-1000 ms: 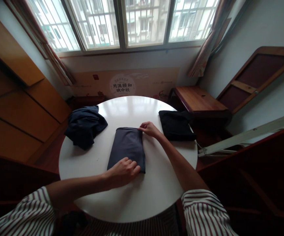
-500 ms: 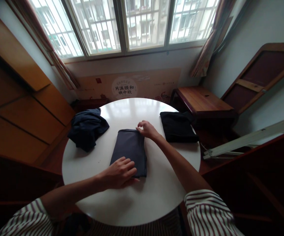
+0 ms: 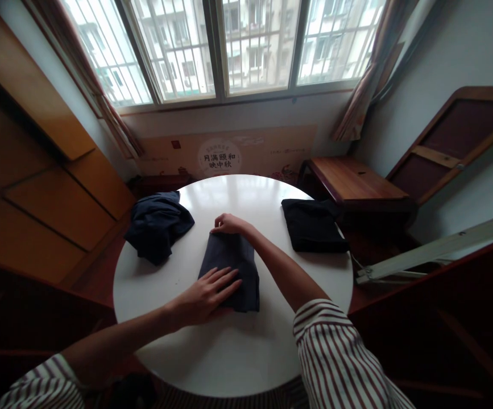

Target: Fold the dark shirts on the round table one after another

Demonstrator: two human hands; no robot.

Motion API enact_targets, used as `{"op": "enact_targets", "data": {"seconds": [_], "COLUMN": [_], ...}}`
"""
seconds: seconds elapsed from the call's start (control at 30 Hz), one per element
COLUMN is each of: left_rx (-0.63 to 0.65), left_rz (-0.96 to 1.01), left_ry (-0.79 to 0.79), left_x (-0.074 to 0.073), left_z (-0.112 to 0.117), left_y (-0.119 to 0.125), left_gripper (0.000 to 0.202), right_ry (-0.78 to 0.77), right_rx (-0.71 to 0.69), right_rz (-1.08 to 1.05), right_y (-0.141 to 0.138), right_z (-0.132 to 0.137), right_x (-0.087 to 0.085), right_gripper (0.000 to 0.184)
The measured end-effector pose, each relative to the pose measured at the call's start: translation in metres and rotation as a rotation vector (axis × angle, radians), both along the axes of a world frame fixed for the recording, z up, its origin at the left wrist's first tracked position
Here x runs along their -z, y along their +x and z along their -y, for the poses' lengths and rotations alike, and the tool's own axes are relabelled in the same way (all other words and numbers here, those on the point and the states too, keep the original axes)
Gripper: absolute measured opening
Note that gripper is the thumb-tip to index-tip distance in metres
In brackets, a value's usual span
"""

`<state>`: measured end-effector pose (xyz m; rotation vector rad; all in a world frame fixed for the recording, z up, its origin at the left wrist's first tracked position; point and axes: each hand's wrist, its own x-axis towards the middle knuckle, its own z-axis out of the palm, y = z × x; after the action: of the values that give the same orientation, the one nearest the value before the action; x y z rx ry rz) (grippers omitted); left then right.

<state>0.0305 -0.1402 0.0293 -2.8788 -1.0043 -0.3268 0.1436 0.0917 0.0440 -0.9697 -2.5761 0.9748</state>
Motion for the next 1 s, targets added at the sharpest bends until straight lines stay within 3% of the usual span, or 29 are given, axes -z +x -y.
{"op": "enact_targets", "data": {"seconds": [0.13,0.3,0.37,0.47,0.57,0.63,0.73,0.83,0.9,1.0], "left_rx": [0.063,0.132,0.116,0.056,-0.004,-0.007,0.014,0.063,0.142,0.213], "left_rz": [0.023,0.019,0.014,0.027,0.075,0.072,0.019,-0.050,-0.071,-0.064], "left_ry": [0.212,0.211,0.195,0.152,0.099,0.101,0.119,0.154,0.181,0.195], "left_x": [0.012,0.027,0.021,0.001,-0.016,-0.018,-0.009,0.004,0.011,0.016], "left_z": [0.017,0.023,0.021,0.016,0.008,0.004,0.000,-0.002,-0.002,-0.003], "left_y": [-0.020,-0.022,-0.016,-0.009,-0.002,0.005,0.021,0.038,0.045,0.049], "left_gripper": [0.031,0.017,0.014,0.017,0.031,0.047,0.057,0.035,0.021,0.018], "right_ry": [0.039,0.130,0.162,0.187,0.178,0.143,0.059,0.007,0.030,0.170], "right_rx": [-0.014,0.027,0.041,0.055,0.096,0.114,0.141,0.132,0.132,0.188], "right_rz": [-0.035,-0.080,-0.095,-0.117,-0.130,-0.088,0.022,0.015,-0.052,-0.087], "right_y": [-0.001,-0.009,-0.009,-0.002,0.016,0.031,0.056,0.079,0.087,0.086], "right_z": [-0.003,-0.002,0.001,0.007,0.012,0.014,0.012,0.006,0.003,0.008], "right_x": [0.003,0.006,0.005,0.003,-0.003,-0.005,-0.004,0.003,0.007,0.008], "right_gripper": [0.015,0.012,0.012,0.016,0.025,0.030,0.036,0.033,0.028,0.025]}}
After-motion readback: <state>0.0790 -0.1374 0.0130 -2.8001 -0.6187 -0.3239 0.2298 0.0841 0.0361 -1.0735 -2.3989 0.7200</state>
